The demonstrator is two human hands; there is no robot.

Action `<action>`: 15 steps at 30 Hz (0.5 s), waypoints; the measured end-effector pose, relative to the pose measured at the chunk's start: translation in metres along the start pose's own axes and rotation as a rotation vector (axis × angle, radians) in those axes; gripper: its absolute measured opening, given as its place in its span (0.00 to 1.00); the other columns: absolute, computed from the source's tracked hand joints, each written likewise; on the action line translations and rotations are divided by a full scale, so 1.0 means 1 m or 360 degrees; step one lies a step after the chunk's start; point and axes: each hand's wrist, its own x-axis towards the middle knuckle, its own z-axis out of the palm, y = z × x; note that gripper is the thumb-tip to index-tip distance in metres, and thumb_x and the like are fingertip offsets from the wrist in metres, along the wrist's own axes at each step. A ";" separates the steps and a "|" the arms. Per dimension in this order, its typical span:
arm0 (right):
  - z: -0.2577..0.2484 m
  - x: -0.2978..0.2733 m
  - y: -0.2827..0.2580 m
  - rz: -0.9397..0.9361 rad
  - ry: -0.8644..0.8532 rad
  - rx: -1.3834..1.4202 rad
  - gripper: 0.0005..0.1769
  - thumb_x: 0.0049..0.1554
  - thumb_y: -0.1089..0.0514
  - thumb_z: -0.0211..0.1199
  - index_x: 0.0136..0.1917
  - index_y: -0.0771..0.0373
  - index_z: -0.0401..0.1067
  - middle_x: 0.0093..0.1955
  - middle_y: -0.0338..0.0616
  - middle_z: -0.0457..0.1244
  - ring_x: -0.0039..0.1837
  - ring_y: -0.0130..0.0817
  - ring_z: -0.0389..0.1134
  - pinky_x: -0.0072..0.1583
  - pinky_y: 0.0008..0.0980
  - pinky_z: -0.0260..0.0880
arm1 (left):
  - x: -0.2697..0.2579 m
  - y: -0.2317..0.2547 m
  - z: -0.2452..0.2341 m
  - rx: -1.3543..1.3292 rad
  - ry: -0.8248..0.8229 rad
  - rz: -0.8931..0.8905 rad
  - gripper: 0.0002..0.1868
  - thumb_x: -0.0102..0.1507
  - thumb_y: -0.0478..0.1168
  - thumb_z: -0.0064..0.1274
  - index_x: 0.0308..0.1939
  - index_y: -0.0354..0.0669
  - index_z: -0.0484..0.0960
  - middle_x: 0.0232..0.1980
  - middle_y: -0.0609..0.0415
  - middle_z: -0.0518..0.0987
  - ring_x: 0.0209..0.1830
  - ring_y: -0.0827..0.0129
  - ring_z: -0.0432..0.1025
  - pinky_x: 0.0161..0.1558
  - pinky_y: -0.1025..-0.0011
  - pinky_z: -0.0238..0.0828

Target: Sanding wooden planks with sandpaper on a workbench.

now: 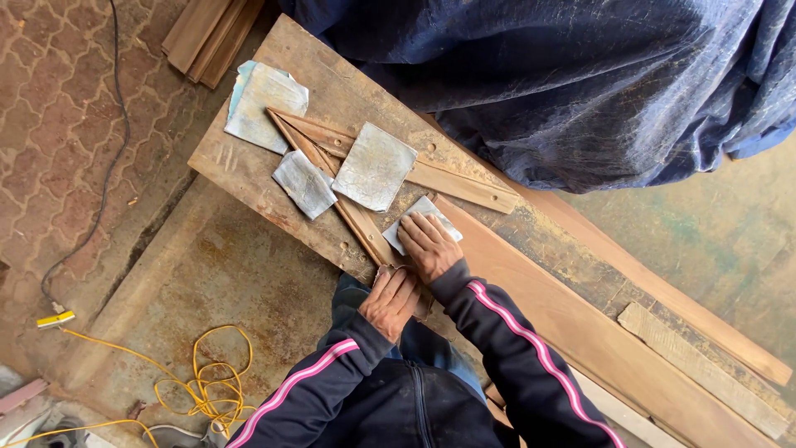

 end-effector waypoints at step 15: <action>-0.005 0.007 -0.006 0.0185 0.0110 -0.0031 0.25 0.56 0.63 0.56 0.67 0.65 0.71 0.73 0.53 0.62 0.76 0.51 0.60 0.75 0.51 0.56 | -0.007 -0.013 0.003 -0.0103 -0.0179 0.0073 0.24 0.63 0.39 0.45 0.62 0.34 0.76 0.69 0.40 0.72 0.73 0.46 0.65 0.75 0.50 0.55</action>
